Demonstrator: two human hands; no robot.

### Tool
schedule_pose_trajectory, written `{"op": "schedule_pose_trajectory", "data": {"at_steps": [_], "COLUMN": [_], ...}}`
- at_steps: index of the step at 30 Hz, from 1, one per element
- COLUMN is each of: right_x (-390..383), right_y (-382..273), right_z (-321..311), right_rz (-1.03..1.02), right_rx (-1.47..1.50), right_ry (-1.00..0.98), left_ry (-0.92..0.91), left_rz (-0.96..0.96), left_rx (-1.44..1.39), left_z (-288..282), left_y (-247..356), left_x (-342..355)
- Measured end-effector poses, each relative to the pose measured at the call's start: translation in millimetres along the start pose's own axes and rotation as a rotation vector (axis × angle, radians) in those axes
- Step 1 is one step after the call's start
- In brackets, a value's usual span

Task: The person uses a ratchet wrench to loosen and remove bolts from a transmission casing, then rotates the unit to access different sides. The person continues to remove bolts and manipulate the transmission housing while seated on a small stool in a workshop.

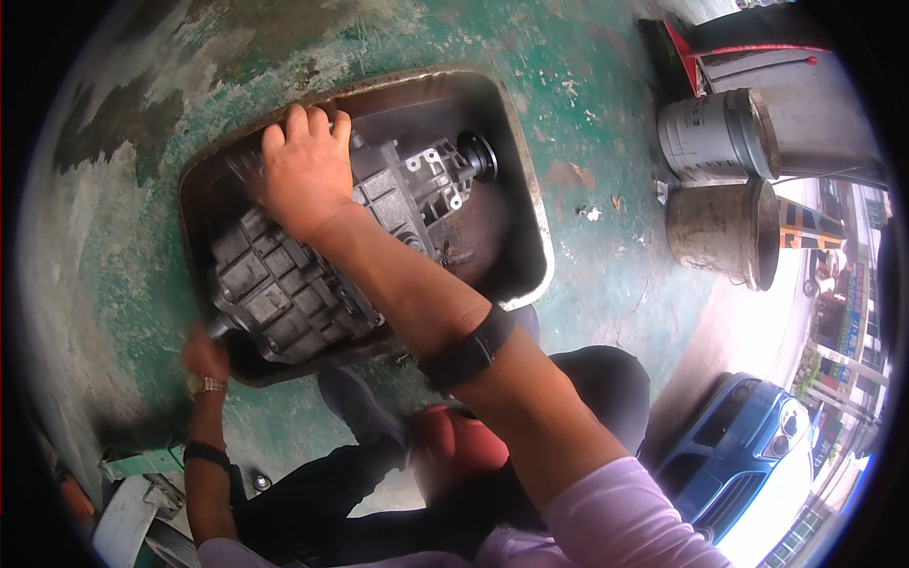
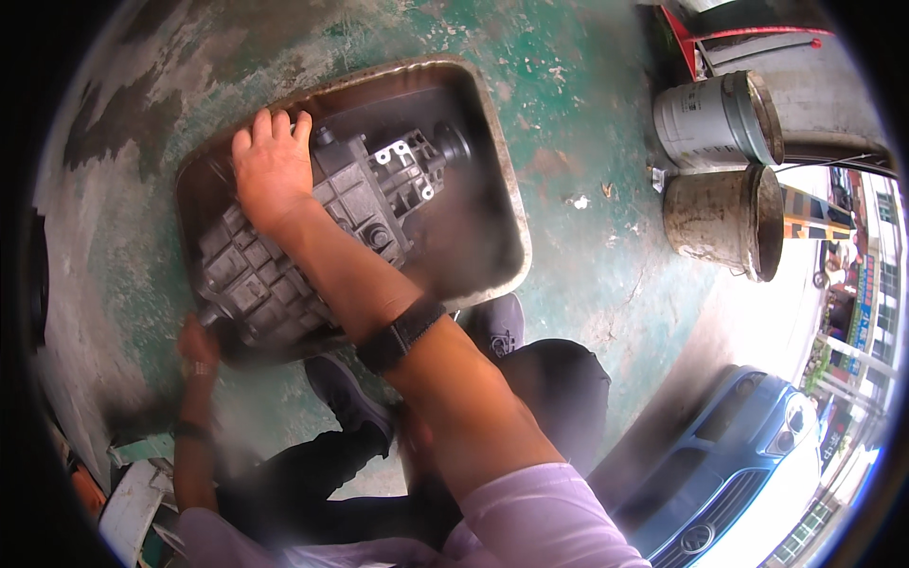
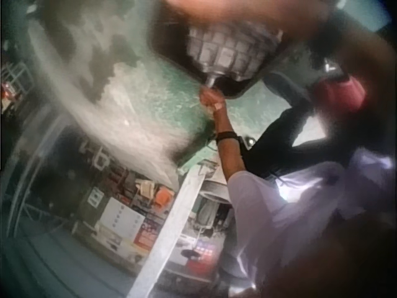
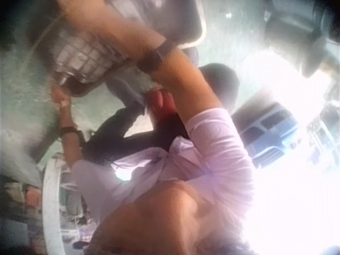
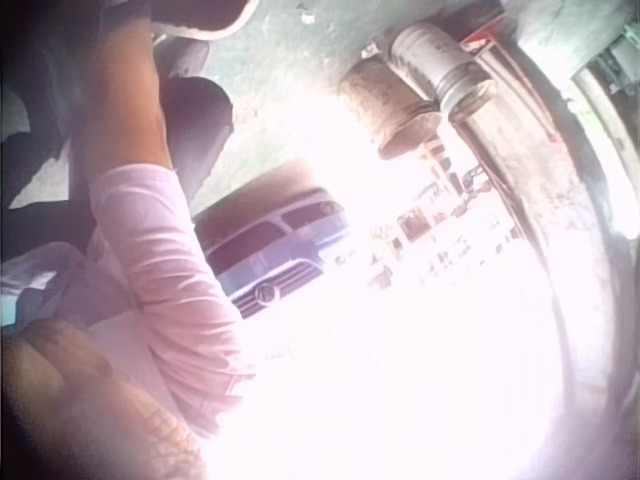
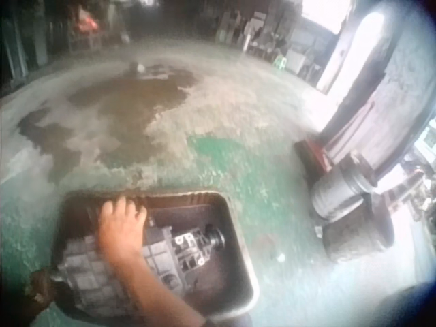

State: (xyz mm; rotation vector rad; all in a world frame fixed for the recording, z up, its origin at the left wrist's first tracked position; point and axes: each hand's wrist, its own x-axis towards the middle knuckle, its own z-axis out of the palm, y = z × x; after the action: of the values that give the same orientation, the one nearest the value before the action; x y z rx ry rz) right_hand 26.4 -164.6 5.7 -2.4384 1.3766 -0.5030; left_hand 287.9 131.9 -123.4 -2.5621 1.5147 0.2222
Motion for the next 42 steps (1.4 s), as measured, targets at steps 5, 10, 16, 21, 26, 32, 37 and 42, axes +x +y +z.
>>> {"op": "schedule_pose_trajectory", "data": {"at_steps": [5, 10, 16, 21, 26, 32, 37, 42], "right_x": [-1.0, -3.0, -3.1, -2.5, 0.4, 0.5, -0.1, 1.2], "right_y": [-0.7, -2.7, -5.0, -2.2, 0.6, 1.4, 1.0, -3.3], "right_z": [1.0, 2.9, 5.9, 4.1, -2.8, -4.5, -1.6, -3.5], "right_rz": [-0.011, -0.017, -0.027, -0.013, 0.01, -0.005, -0.014, 0.004], "right_rx": [-0.005, -0.036, -0.085, -0.031, -0.039, -0.078, -0.124, -0.173], "right_ry": [0.053, 0.034, 0.055, 0.026, 0.027, 0.046, 0.009, 0.006], "left_ry": [-0.037, -0.149, -0.405, 0.11, 0.335, 0.043, -0.259, -0.526], "left_rz": [0.043, 0.075, 0.025, 0.127, 0.205, 0.069, 0.014, -0.052], "left_rx": [-0.055, -0.071, -0.026, -0.183, -0.14, -0.04, -0.035, -0.151], "left_z": [-6.0, -13.1, -21.3, -16.2, -19.0, -29.2, -43.2, -56.9], "left_y": [-3.1, -2.6, 1.3, 17.8, 27.4, 18.8, 17.2, 19.0], "left_x": [13.3, 26.3, 38.5, -0.4, -16.3, 2.2, 23.7, 41.8]}}
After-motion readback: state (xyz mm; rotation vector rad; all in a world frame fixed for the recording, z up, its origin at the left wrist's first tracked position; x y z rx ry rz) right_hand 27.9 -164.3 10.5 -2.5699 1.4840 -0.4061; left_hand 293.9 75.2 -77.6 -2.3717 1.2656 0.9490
